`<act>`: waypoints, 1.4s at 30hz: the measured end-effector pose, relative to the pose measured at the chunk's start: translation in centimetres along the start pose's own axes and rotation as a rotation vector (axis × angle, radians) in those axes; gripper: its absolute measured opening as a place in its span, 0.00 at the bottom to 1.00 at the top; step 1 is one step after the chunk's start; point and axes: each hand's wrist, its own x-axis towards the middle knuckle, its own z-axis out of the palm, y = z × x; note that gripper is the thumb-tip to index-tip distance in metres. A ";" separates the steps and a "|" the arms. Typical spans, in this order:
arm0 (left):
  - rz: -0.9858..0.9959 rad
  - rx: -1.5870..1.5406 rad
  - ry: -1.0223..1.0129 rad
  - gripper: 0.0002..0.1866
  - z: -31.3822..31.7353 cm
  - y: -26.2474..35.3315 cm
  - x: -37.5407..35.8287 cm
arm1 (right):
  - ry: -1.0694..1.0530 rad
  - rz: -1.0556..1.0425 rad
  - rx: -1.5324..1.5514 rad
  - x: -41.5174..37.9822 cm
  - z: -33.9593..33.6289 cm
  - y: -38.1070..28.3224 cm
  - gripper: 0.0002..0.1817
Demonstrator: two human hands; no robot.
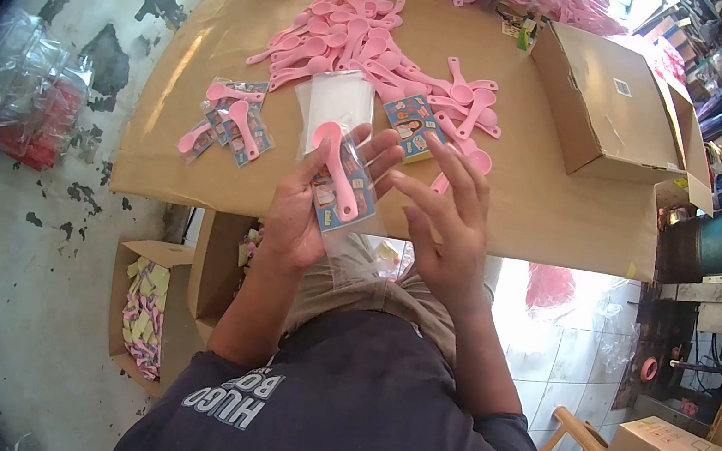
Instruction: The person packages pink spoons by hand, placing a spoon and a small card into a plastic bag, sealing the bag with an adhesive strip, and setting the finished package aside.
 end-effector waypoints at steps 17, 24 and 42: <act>0.024 0.540 -0.157 0.30 0.7 -0.5 -0.9 | 0.073 0.344 0.588 -0.1 -0.4 -1.7 0.28; 0.076 0.955 0.090 0.27 0.8 -0.4 -2.1 | 0.059 0.563 0.556 -0.4 0.9 -2.1 0.29; 0.490 1.635 -0.072 0.36 2.0 -2.0 -3.0 | 0.244 0.000 -0.135 3.0 0.9 -1.4 0.12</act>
